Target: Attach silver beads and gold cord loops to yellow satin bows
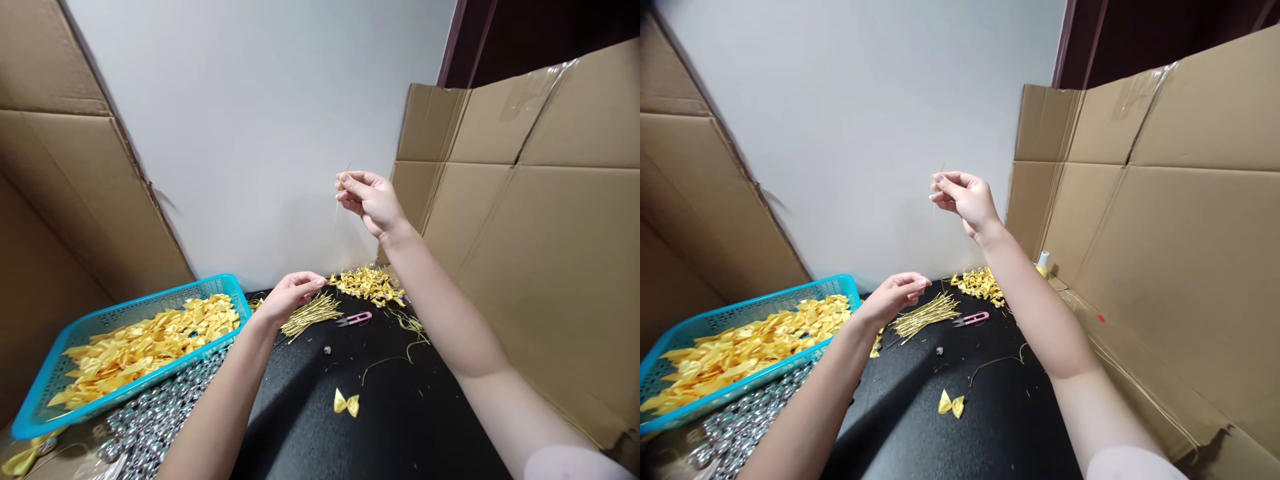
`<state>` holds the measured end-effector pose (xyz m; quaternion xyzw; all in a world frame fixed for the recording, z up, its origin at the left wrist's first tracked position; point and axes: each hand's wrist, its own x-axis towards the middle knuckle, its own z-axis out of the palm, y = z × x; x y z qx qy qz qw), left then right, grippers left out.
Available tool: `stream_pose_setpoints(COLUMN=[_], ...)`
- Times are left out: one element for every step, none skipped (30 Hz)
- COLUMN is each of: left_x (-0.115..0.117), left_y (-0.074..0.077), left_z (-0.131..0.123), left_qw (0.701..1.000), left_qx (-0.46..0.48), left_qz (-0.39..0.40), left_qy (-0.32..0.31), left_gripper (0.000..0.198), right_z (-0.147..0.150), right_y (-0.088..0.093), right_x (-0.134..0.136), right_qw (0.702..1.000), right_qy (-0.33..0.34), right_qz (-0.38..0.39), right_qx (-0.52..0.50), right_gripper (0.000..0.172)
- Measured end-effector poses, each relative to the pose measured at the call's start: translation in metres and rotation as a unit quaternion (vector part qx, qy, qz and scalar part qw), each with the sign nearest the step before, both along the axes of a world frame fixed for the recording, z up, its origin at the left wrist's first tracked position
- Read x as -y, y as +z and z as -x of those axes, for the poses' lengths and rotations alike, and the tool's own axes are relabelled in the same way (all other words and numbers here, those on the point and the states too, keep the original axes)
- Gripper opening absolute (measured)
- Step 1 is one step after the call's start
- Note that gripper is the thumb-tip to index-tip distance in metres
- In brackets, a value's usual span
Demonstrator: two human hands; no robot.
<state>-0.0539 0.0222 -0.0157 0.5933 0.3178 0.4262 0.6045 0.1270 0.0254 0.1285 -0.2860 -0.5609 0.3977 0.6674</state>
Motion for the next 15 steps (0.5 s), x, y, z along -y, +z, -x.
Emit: stream_pose_setpoints(left_x=[-0.0013, -0.0023, -0.0032, -0.0039, -0.0044, -0.0047, -0.0047, -0.0046, -0.0045, -0.0043, -0.0041, -0.0041, -0.0041, -0.0043, -0.0044], left_y=[-0.0013, -0.0024, -0.0032, -0.0038, -0.0042, -0.0044, -0.0044, -0.0043, -0.0042, -0.0040, -0.0038, -0.0038, -0.0039, -0.0041, -0.0044], left_z=[0.0002, 0.0005, 0.0009, 0.0013, 0.0018, 0.0021, 0.0024, 0.0026, 0.0028, 0.0029, 0.0031, 0.0032, 0.0033, 0.0035, 0.0036], left_qw=[1.000, 1.000, 1.000, 1.000, 1.000, 1.000, 1.000, 1.000, 0.999, 0.999, 0.999, 0.999, 0.998, 0.998, 0.997], left_qx=[-0.003, -0.006, -0.009, -0.012, -0.016, -0.020, -0.025, -0.029, -0.034, -0.038, -0.042, -0.047, -0.053, -0.060, -0.067], left_qz=[0.001, 0.002, 0.002, 0.001, 0.000, -0.001, -0.003, -0.005, -0.008, -0.011, -0.015, -0.019, -0.024, -0.029, -0.034], left_qy=[-0.001, -0.002, -0.003, -0.003, -0.005, -0.006, -0.008, -0.010, -0.010, -0.010, -0.010, -0.009, -0.008, -0.005, 0.001], left_gripper=[0.028, 0.028, 0.027, 0.027, 0.027, 0.026, 0.025, 0.024, 0.023, 0.022, 0.021, 0.021, 0.020, 0.019, 0.019], right_z=[0.0000, 0.0000, 0.0001, 0.0002, 0.0004, 0.0006, 0.0008, 0.0010, 0.0012, 0.0013, 0.0014, 0.0015, 0.0014, 0.0014, 0.0012], right_y=[0.0007, 0.0013, 0.0016, 0.0018, 0.0017, 0.0016, 0.0013, 0.0011, 0.0008, 0.0005, 0.0003, 0.0002, 0.0002, 0.0003, 0.0005], right_x=[-0.0002, -0.0003, -0.0003, -0.0002, -0.0001, 0.0000, 0.0001, 0.0001, 0.0000, -0.0001, -0.0003, -0.0005, -0.0007, -0.0009, -0.0011], right_qw=[1.000, 1.000, 1.000, 1.000, 1.000, 1.000, 1.000, 1.000, 1.000, 1.000, 0.999, 0.999, 0.999, 0.999, 0.999], right_qy=[-0.001, -0.002, -0.003, -0.002, -0.001, 0.000, 0.000, -0.001, -0.001, -0.002, -0.002, -0.002, -0.002, -0.003, -0.004], right_qz=[0.000, 0.001, 0.001, 0.001, 0.001, 0.001, 0.001, 0.000, 0.000, -0.001, -0.003, -0.005, -0.007, -0.011, -0.014], right_qx=[0.004, 0.008, 0.011, 0.014, 0.014, 0.014, 0.014, 0.016, 0.020, 0.026, 0.034, 0.041, 0.047, 0.049, 0.049], right_gripper=[0.022, 0.022, 0.021, 0.021, 0.020, 0.021, 0.021, 0.021, 0.021, 0.021, 0.022, 0.022, 0.022, 0.022, 0.022])
